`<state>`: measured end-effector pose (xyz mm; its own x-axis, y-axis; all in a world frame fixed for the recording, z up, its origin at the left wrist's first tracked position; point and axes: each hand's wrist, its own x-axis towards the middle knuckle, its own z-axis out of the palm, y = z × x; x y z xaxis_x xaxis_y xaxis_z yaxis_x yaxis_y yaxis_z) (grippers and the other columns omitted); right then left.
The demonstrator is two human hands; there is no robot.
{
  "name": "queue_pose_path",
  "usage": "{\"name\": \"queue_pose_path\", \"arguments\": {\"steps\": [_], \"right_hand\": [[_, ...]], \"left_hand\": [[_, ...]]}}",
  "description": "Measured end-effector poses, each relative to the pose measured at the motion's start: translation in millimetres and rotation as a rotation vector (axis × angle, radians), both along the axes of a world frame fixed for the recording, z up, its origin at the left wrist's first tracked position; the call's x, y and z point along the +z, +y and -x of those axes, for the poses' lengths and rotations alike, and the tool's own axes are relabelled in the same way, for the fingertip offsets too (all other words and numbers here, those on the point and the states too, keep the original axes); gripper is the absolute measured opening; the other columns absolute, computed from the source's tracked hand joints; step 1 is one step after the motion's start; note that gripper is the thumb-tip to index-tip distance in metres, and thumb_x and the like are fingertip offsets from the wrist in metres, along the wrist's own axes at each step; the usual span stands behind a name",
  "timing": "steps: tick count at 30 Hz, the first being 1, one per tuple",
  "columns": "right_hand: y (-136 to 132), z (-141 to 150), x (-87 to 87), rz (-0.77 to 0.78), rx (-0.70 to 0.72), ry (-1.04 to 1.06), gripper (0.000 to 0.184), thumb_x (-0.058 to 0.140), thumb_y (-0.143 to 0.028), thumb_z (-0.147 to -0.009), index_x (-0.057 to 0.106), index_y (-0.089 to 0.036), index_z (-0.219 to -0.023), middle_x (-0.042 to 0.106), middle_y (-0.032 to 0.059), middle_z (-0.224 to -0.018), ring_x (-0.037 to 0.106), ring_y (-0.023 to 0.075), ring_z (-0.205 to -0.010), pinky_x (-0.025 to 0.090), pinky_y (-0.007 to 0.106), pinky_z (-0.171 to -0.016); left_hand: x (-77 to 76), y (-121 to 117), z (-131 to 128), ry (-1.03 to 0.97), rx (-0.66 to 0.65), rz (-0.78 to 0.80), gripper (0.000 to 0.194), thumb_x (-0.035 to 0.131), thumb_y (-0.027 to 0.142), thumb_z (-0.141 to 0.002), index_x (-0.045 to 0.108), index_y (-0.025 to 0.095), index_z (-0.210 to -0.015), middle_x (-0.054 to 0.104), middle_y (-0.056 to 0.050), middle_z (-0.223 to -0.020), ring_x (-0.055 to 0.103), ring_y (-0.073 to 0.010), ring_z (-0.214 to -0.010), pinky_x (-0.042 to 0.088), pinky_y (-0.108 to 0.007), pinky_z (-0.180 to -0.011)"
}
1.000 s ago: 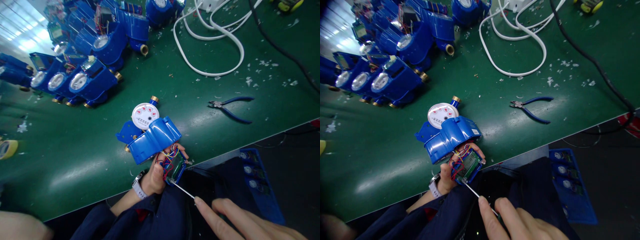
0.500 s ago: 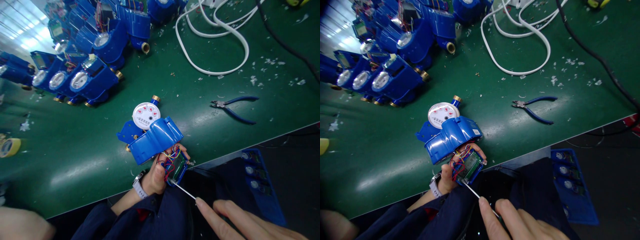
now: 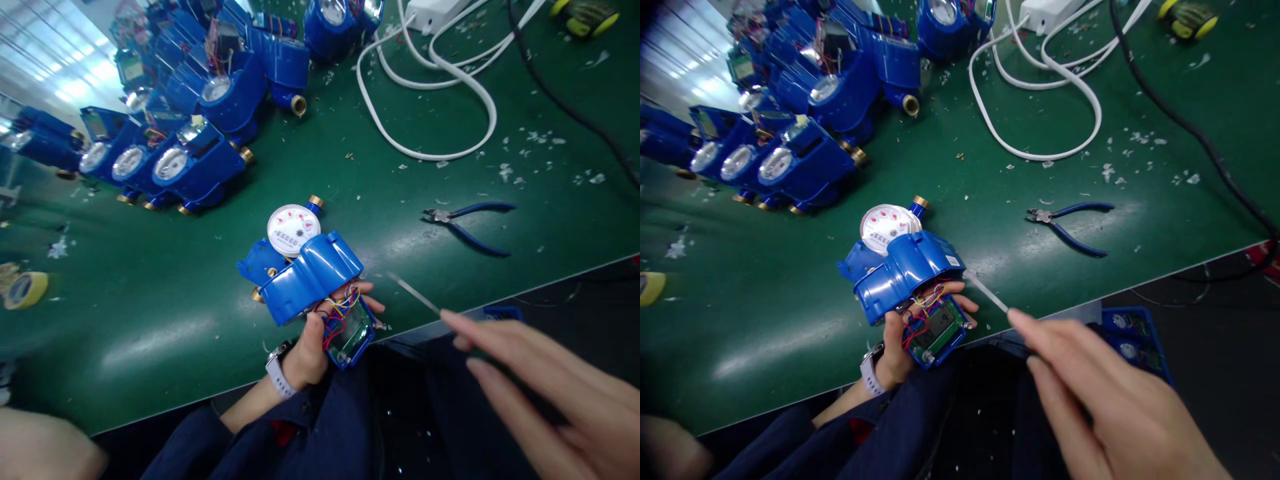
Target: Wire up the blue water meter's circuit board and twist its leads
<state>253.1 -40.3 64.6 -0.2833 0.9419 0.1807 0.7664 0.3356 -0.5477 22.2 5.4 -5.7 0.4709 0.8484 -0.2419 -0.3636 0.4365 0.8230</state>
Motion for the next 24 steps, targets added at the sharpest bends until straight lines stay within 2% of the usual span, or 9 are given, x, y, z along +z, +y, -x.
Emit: {"name": "queue_pose_path", "arguments": {"steps": [4,7,10,14,17,19,21,22,24], "right_hand": [[32.6,-19.5,-36.0,0.057,-0.213,-0.135,0.042,0.036,-0.031,-0.098,0.048,-0.019,-0.136,0.058,0.0126,-0.124,0.064,0.0312,-0.102,0.059,0.045,-0.077],[54.3,-25.8,-64.3,0.054,-0.222,-0.226,0.044,0.037,-0.026,-0.096,0.048,-0.012,-0.136,0.055,0.0168,-0.128,0.062,0.0329,-0.106,0.057,0.047,-0.083],[74.2,-25.6,-78.8,-0.028,-0.182,-0.263,0.041,0.040,-0.019,-0.093,0.053,-0.008,-0.130,0.056,0.0183,-0.124,0.061,0.0336,-0.105,0.056,0.048,-0.085],[85.6,-15.7,-75.3,-0.159,-0.157,-0.243,0.038,0.042,-0.021,-0.095,0.055,-0.006,-0.127,0.053,0.0216,-0.128,0.055,0.0392,-0.111,0.050,0.057,-0.090],[71.7,2.3,-63.9,-0.197,-0.073,-0.012,0.043,0.047,-0.033,-0.098,0.048,-0.008,-0.133,0.050,0.0221,-0.132,0.050,0.0367,-0.120,0.045,0.057,-0.097],[54.4,19.5,-57.9,-0.066,0.039,0.160,0.056,0.051,-0.043,-0.096,0.038,-0.012,-0.141,0.052,0.0192,-0.130,0.055,0.0308,-0.117,0.050,0.050,-0.096],[37.9,38.4,-55.9,0.078,0.108,0.270,0.082,0.061,-0.056,-0.087,0.026,-0.013,-0.147,0.052,0.0197,-0.131,0.056,0.0312,-0.116,0.053,0.048,-0.092],[31.8,47.1,-56.6,0.135,0.113,0.311,0.088,0.065,-0.056,-0.084,0.022,-0.013,-0.148,0.049,0.0205,-0.135,0.054,0.0319,-0.119,0.052,0.048,-0.093],[25.6,60.3,-60.3,0.239,0.076,0.410,0.085,0.066,-0.047,-0.085,0.020,-0.014,-0.148,0.046,0.0205,-0.140,0.053,0.0314,-0.122,0.051,0.048,-0.096]], "left_hand": [[5.9,6.2,1.0,-0.098,0.049,0.146,0.080,0.046,0.074,-0.081,0.054,0.013,-0.132,0.065,-0.018,-0.123,0.068,-0.0288,-0.095,0.049,-0.043,-0.091],[10.0,8.9,2.5,-0.175,0.075,0.260,0.078,0.050,0.072,-0.081,0.055,0.012,-0.132,0.066,-0.019,-0.123,0.070,-0.0300,-0.093,0.048,-0.045,-0.092],[16.1,8.6,1.1,-0.230,0.110,0.348,0.078,0.050,0.071,-0.082,0.055,0.010,-0.131,0.068,-0.020,-0.119,0.071,-0.0313,-0.091,0.048,-0.046,-0.092],[21.5,3.6,-5.2,-0.267,0.187,0.369,0.078,0.053,0.072,-0.080,0.057,0.012,-0.129,0.067,-0.019,-0.120,0.071,-0.0320,-0.094,0.048,-0.045,-0.094],[20.3,-1.2,-11.2,-0.264,0.254,0.313,0.072,0.055,0.070,-0.080,0.058,0.017,-0.128,0.064,-0.016,-0.127,0.068,-0.0313,-0.105,0.045,-0.045,-0.100],[18.0,-3.6,-15.6,-0.246,0.282,0.262,0.071,0.054,0.070,-0.080,0.059,0.018,-0.128,0.062,-0.013,-0.132,0.063,-0.0308,-0.115,0.040,-0.045,-0.107],[15.5,-5.4,-19.5,-0.208,0.292,0.211,0.073,0.050,0.072,-0.081,0.059,0.018,-0.129,0.059,-0.012,-0.135,0.055,-0.0304,-0.125,0.033,-0.045,-0.113],[14.8,-6.2,-20.4,-0.177,0.288,0.187,0.075,0.047,0.073,-0.082,0.058,0.017,-0.130,0.057,-0.012,-0.137,0.051,-0.0302,-0.129,0.031,-0.044,-0.115],[15.4,-7.7,-18.4,-0.064,0.246,0.120,0.077,0.038,0.074,-0.085,0.055,0.017,-0.133,0.053,-0.012,-0.141,0.046,-0.0294,-0.133,0.030,-0.045,-0.116]]}}
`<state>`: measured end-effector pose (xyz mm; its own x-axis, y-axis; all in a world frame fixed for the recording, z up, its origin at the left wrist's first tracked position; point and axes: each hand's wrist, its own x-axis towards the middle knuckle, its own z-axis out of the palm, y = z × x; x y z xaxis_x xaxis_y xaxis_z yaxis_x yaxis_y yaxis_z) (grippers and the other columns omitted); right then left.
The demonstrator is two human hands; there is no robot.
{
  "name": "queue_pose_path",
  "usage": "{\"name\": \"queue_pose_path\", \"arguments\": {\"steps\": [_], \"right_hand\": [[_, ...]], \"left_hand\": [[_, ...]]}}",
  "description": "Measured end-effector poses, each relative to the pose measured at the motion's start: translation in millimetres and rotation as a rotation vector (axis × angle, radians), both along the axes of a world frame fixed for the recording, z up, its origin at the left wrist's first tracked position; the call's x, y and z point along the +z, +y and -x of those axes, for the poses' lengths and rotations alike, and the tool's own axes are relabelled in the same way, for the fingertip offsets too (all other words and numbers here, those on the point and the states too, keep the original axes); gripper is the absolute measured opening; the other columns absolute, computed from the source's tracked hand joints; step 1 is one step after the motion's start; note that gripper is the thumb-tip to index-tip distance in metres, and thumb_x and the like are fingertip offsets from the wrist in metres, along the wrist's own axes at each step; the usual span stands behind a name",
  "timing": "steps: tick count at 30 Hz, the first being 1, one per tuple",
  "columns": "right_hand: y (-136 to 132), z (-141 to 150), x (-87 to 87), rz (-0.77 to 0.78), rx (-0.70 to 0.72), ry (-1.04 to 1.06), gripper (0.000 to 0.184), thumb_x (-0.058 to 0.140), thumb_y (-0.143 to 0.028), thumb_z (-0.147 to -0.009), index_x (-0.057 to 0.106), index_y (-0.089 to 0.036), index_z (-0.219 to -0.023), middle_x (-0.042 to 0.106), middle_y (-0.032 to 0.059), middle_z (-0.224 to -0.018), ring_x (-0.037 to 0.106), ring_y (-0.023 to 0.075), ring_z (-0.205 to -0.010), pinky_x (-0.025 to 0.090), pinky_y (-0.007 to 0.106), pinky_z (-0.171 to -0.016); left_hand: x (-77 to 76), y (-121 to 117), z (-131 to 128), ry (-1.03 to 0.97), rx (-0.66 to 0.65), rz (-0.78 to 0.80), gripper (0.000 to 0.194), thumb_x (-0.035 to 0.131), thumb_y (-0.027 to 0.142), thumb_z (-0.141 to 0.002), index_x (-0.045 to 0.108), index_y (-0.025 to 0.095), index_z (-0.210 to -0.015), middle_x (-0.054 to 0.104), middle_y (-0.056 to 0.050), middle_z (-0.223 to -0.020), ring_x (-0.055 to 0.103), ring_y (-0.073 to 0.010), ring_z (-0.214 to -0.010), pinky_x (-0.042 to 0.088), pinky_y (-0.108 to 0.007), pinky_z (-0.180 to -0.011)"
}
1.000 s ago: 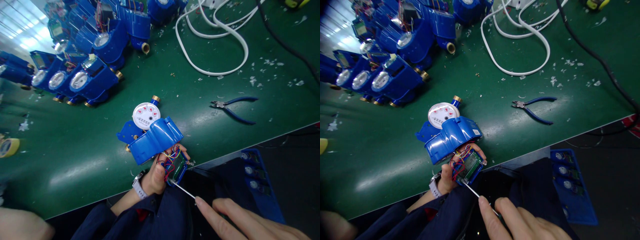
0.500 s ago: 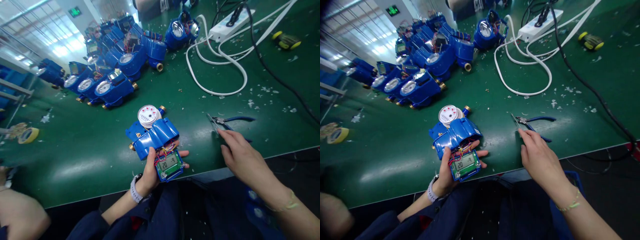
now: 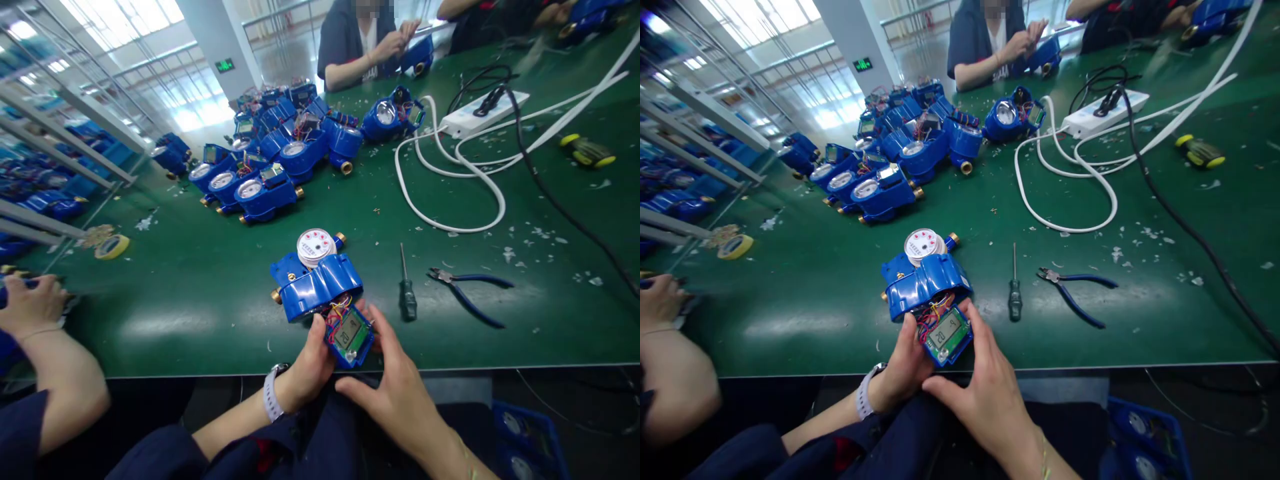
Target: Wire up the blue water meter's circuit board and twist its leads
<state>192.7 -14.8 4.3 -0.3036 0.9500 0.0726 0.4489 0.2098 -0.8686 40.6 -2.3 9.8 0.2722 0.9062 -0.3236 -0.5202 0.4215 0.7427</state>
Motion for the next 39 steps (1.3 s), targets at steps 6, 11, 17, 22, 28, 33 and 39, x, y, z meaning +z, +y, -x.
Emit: {"name": "queue_pose_path", "arguments": {"steps": [6,11,17,22,28,33,39], "right_hand": [[12.0,-2.4,-10.3,0.346,-0.120,0.268,0.072,0.066,-0.043,-0.080,0.034,-0.019,-0.141,0.057,0.0149,-0.128,0.059,0.0291,-0.112,0.047,0.046,-0.097],[32.4,-17.0,-4.8,0.577,-0.106,0.501,0.075,0.061,-0.060,-0.081,0.035,-0.021,-0.139,0.063,0.0132,-0.113,0.066,0.0258,-0.089,0.053,0.042,-0.082],[78.4,-26.1,36.3,0.554,0.006,0.303,0.073,0.055,-0.069,-0.080,0.043,-0.019,-0.132,0.067,0.0108,-0.101,0.065,0.0244,-0.082,0.052,0.037,-0.070],[119.9,-21.2,75.9,0.343,0.146,0.026,0.064,0.061,-0.059,-0.078,0.049,-0.020,-0.127,0.065,0.0095,-0.098,0.063,0.0231,-0.079,0.051,0.037,-0.067],[166.2,1.7,116.4,0.070,0.289,-0.232,0.059,0.061,-0.055,-0.081,0.053,-0.023,-0.130,0.065,0.0083,-0.100,0.063,0.0265,-0.087,0.053,0.043,-0.078],[177.1,17.9,128.1,-0.068,0.327,-0.228,0.054,0.063,-0.052,-0.080,0.056,-0.026,-0.126,0.061,0.0068,-0.122,0.058,0.0301,-0.111,0.047,0.047,-0.096],[159.3,15.1,105.8,-0.036,0.300,-0.027,0.049,0.062,-0.046,-0.085,0.052,-0.026,-0.129,0.058,0.0067,-0.125,0.057,0.0262,-0.111,0.047,0.042,-0.095]], "left_hand": [[21.3,-5.7,40.8,0.999,-0.279,-0.526,0.045,0.057,0.044,-0.090,0.057,0.022,-0.129,0.066,-0.010,-0.124,0.064,-0.0250,-0.111,0.051,-0.040,-0.097],[27.2,11.2,65.9,1.499,0.068,-1.070,0.030,0.065,0.024,-0.084,0.063,0.022,-0.114,0.069,-0.010,-0.110,0.063,-0.0244,-0.108,0.051,-0.042,-0.096],[23.4,65.1,72.5,1.577,-0.150,-0.793,0.091,0.069,0.042,-0.077,0.023,0.012,-0.150,0.016,-0.023,-0.158,0.025,-0.0375,-0.144,0.031,-0.057,-0.113],[25.5,96.4,85.2,1.376,-0.133,-0.711,0.090,0.064,0.045,-0.081,0.017,0.015,-0.152,0.016,-0.018,-0.160,0.029,-0.0365,-0.143,0.029,-0.053,-0.115],[24.9,117.1,94.1,1.071,-0.015,-0.740,0.063,0.060,0.043,-0.086,0.042,0.020,-0.142,0.052,-0.012,-0.142,0.054,-0.0314,-0.126,0.041,-0.046,-0.108],[9.6,113.6,86.4,0.877,0.150,-0.692,0.069,0.067,0.043,-0.082,0.042,0.017,-0.141,0.049,-0.016,-0.143,0.053,-0.0312,-0.125,0.043,-0.044,-0.106],[3.6,110.0,83.5,0.650,0.256,-0.580,0.068,0.069,0.037,-0.081,0.041,0.018,-0.139,0.053,-0.016,-0.137,0.057,-0.0286,-0.119,0.043,-0.044,-0.104]]}}
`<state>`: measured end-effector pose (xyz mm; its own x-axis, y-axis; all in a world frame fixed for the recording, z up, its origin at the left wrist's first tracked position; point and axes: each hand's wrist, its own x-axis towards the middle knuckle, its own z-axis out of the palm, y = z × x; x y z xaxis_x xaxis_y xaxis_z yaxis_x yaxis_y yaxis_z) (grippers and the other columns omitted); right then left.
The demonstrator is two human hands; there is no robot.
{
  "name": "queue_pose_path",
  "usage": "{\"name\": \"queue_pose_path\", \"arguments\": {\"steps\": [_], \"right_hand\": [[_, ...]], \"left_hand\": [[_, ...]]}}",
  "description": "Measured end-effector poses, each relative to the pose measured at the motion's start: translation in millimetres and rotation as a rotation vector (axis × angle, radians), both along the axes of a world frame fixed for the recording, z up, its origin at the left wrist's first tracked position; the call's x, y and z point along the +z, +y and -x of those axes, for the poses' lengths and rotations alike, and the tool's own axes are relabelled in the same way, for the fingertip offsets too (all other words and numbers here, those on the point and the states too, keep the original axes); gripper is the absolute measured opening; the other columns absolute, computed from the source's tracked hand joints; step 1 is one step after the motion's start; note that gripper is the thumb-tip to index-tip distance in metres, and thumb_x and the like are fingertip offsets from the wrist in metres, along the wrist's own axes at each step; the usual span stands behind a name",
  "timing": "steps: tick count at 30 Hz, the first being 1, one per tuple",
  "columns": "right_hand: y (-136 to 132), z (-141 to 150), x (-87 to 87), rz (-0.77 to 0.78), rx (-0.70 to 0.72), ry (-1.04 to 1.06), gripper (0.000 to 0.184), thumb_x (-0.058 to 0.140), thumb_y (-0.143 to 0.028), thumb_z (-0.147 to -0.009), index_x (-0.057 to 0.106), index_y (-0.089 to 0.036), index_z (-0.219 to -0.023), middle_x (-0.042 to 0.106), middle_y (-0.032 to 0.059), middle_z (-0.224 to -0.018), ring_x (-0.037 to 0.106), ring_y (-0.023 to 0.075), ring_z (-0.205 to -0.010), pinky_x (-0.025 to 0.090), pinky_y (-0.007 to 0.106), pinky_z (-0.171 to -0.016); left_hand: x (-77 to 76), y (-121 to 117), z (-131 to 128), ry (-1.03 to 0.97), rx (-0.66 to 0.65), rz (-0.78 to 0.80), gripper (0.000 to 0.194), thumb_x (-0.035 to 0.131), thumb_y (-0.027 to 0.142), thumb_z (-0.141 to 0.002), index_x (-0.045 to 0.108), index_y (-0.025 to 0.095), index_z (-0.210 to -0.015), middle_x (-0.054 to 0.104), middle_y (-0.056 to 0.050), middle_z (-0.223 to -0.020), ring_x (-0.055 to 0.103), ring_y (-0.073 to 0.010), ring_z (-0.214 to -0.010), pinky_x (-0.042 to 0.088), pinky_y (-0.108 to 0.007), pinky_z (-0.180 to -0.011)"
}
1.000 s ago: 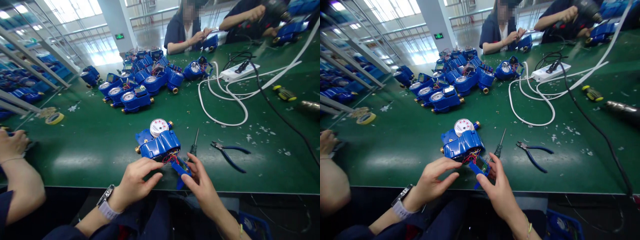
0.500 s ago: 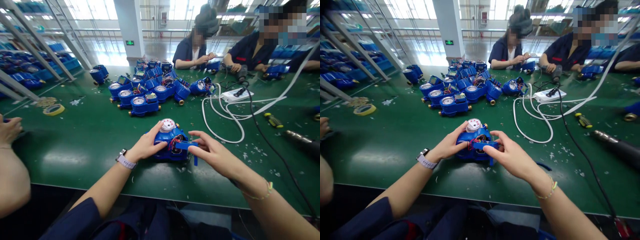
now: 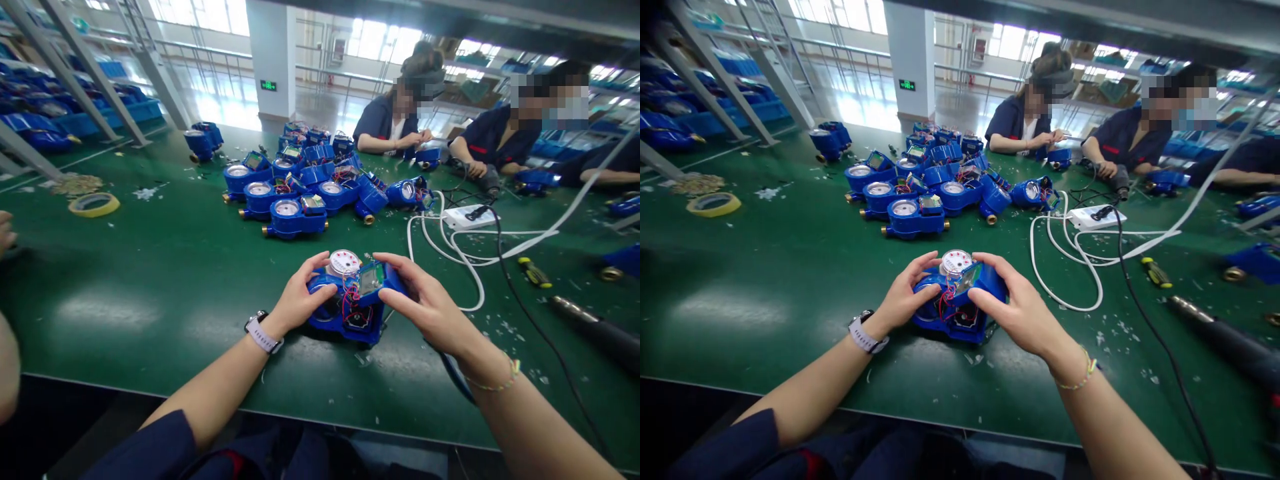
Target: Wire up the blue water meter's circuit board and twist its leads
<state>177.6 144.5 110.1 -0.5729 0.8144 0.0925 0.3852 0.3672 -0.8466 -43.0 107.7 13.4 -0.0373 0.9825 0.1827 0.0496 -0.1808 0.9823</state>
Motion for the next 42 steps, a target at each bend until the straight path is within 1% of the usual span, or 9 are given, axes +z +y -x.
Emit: {"name": "queue_pose_path", "arguments": {"steps": [6,9,12,14,18,24,31,36,42], "right_hand": [[-27.0,-15.4,-36.1,-0.005,-0.227,0.171,0.047,0.068,-0.040,-0.083,0.050,-0.027,-0.124,0.059,0.0058,-0.113,0.060,0.0211,-0.095,0.052,0.033,-0.081],[-45.7,-23.1,-61.6,-0.087,-0.339,0.220,0.045,0.068,-0.038,-0.083,0.049,-0.027,-0.123,0.053,0.0084,-0.123,0.057,0.0249,-0.108,0.048,0.040,-0.094],[-67.1,-28.4,-87.6,-0.179,-0.389,0.223,0.044,0.067,-0.033,-0.083,0.047,-0.027,-0.122,0.044,0.0126,-0.136,0.047,0.0310,-0.124,0.038,0.052,-0.105],[-80.9,-29.4,-102.8,-0.235,-0.393,0.209,0.044,0.066,-0.030,-0.083,0.045,-0.026,-0.122,0.041,0.0149,-0.137,0.044,0.0335,-0.126,0.035,0.058,-0.105],[-100.9,-27.3,-123.2,-0.298,-0.441,0.188,0.041,0.064,-0.027,-0.084,0.043,-0.025,-0.119,0.041,0.0179,-0.135,0.044,0.0362,-0.124,0.039,0.062,-0.099],[-101.7,-27.3,-121.4,-0.467,-0.395,0.089,0.039,0.062,-0.022,-0.083,0.040,-0.023,-0.115,0.045,0.0184,-0.128,0.049,0.0349,-0.119,0.046,0.058,-0.092],[-65.6,-27.3,-100.2,-0.799,-0.022,0.002,0.042,0.059,-0.019,-0.080,0.039,-0.023,-0.117,0.047,0.0173,-0.133,0.050,0.0286,-0.124,0.051,0.051,-0.096],[-33.1,-27.6,-98.4,-0.849,0.186,-0.018,0.041,0.058,-0.024,-0.080,0.039,-0.021,-0.117,0.045,0.0203,-0.140,0.044,0.0281,-0.131,0.046,0.052,-0.102],[-22.3,-32.0,-104.2,-0.862,0.244,-0.020,0.041,0.058,-0.027,-0.079,0.041,-0.022,-0.115,0.045,0.0198,-0.142,0.044,0.0270,-0.132,0.044,0.051,-0.103]], "left_hand": [[1.0,-2.0,2.1,-0.090,0.029,0.041,0.060,0.068,0.034,-0.082,0.045,0.018,-0.135,0.057,-0.014,-0.130,0.062,-0.0234,-0.107,0.049,-0.038,-0.096],[-2.1,-4.0,1.6,-0.095,0.058,0.048,0.059,0.068,0.035,-0.082,0.045,0.019,-0.133,0.058,-0.012,-0.124,0.064,-0.0197,-0.098,0.052,-0.033,-0.087],[-3.3,-4.8,0.7,-0.093,0.069,0.045,0.058,0.068,0.037,-0.082,0.045,0.019,-0.132,0.058,-0.011,-0.119,0.064,-0.0167,-0.090,0.054,-0.030,-0.081],[-2.9,-5.2,-0.5,-0.085,0.073,0.045,0.058,0.068,0.037,-0.082,0.045,0.019,-0.133,0.058,-0.010,-0.118,0.064,-0.0160,-0.088,0.055,-0.029,-0.079],[-1.9,-6.2,-3.7,-0.007,0.083,0.041,0.059,0.068,0.037,-0.081,0.045,0.019,-0.132,0.057,-0.010,-0.121,0.064,-0.0160,-0.087,0.055,-0.030,-0.078],[3.0,-5.3,-2.1,0.134,0.019,0.056,0.052,0.065,0.037,-0.084,0.050,0.018,-0.130,0.061,-0.012,-0.122,0.064,-0.0213,-0.100,0.052,-0.035,-0.089],[3.6,-5.8,0.7,0.163,0.001,0.087,0.050,0.063,0.040,-0.086,0.052,0.016,-0.128,0.062,-0.013,-0.125,0.063,-0.0257,-0.109,0.050,-0.040,-0.096],[0.2,-7.1,0.8,0.178,-0.004,0.074,0.045,0.062,0.040,-0.087,0.054,0.016,-0.125,0.063,-0.013,-0.126,0.061,-0.0261,-0.115,0.046,-0.041,-0.102],[0.8,-5.4,1.5,0.246,0.007,0.070,0.042,0.061,0.040,-0.087,0.057,0.017,-0.122,0.064,-0.013,-0.125,0.061,-0.0267,-0.115,0.045,-0.043,-0.103]]}}
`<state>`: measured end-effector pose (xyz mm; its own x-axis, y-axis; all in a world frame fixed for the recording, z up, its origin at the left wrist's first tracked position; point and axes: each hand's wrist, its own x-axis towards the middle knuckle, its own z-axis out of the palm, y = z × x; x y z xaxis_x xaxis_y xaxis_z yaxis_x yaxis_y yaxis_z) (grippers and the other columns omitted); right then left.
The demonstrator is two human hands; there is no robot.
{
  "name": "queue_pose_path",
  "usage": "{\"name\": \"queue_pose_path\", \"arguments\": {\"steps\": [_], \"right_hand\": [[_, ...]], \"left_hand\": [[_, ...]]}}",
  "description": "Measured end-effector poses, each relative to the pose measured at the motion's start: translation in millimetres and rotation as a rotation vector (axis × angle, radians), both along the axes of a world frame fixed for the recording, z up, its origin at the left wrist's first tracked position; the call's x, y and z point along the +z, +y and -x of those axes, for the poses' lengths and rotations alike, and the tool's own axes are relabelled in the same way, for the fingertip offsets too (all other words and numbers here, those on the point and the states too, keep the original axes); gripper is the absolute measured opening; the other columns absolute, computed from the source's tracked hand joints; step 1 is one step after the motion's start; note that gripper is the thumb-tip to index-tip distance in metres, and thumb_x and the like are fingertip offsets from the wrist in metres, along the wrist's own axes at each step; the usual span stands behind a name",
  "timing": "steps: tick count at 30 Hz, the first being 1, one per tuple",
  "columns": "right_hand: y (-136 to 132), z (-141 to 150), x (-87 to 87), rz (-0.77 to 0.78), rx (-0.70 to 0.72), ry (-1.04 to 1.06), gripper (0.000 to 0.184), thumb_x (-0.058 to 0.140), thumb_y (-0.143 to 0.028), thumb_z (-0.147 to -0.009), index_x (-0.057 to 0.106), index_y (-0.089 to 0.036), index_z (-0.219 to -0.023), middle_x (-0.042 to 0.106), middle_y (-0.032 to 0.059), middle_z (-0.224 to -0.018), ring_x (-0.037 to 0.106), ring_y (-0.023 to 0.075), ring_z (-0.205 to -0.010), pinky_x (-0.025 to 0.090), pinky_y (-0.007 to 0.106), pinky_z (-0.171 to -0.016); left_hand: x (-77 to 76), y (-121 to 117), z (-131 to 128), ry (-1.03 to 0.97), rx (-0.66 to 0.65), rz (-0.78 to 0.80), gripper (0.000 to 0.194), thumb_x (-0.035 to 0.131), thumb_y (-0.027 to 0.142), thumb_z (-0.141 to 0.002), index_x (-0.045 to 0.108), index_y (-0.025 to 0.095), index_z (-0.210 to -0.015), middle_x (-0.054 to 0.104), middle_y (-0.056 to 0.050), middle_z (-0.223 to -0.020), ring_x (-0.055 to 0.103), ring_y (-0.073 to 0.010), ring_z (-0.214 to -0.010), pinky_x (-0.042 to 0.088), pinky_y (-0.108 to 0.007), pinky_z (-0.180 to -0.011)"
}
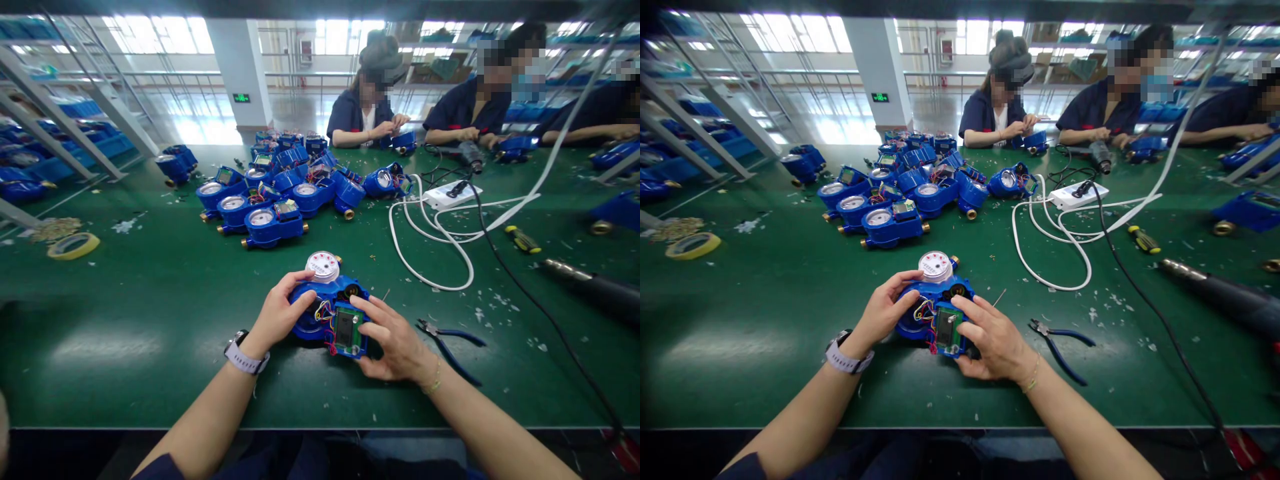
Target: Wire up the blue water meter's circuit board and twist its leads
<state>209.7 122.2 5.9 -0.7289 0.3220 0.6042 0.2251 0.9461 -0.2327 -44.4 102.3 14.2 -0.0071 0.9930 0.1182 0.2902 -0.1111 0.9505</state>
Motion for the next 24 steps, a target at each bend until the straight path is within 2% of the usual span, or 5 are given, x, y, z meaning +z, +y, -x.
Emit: {"name": "queue_pose_path", "arguments": {"steps": [7,13,19,24], "right_hand": [[-3.2,3.0,-4.4,-0.018,-0.026,0.075,0.044,0.063,-0.028,-0.076,0.042,-0.021,-0.115,0.047,0.0204,-0.140,0.046,0.0274,-0.130,0.047,0.049,-0.100],[-0.3,0.1,-4.4,-0.074,-0.021,0.011,0.036,0.060,-0.030,-0.077,0.045,-0.022,-0.109,0.047,0.0188,-0.141,0.045,0.0271,-0.131,0.049,0.047,-0.099],[-3.6,-6.7,-7.4,-0.085,-0.020,0.047,0.037,0.064,-0.029,-0.077,0.047,-0.023,-0.110,0.046,0.0185,-0.142,0.048,0.0277,-0.128,0.050,0.048,-0.099],[-0.2,1.2,-8.7,-0.117,-0.052,0.025,0.035,0.061,-0.031,-0.079,0.045,-0.023,-0.109,0.048,0.0196,-0.139,0.049,0.0271,-0.128,0.052,0.047,-0.096]], "left_hand": [[0.0,-0.2,0.2,0.027,0.013,0.006,0.040,0.060,0.041,-0.087,0.059,0.017,-0.120,0.066,-0.012,-0.122,0.061,-0.0276,-0.114,0.047,-0.043,-0.100],[-0.1,-0.7,-0.5,0.039,0.018,-0.004,0.038,0.060,0.040,-0.087,0.061,0.017,-0.117,0.066,-0.012,-0.121,0.062,-0.0270,-0.112,0.047,-0.043,-0.099],[1.2,-1.3,-0.8,0.064,0.008,-0.014,0.035,0.059,0.040,-0.087,0.062,0.018,-0.115,0.066,-0.010,-0.117,0.062,-0.0265,-0.109,0.046,-0.043,-0.099],[4.4,-1.8,-1.3,0.075,-0.004,-0.026,0.033,0.059,0.039,-0.086,0.062,0.019,-0.112,0.067,-0.009,-0.114,0.062,-0.0260,-0.107,0.045,-0.043,-0.098]]}}
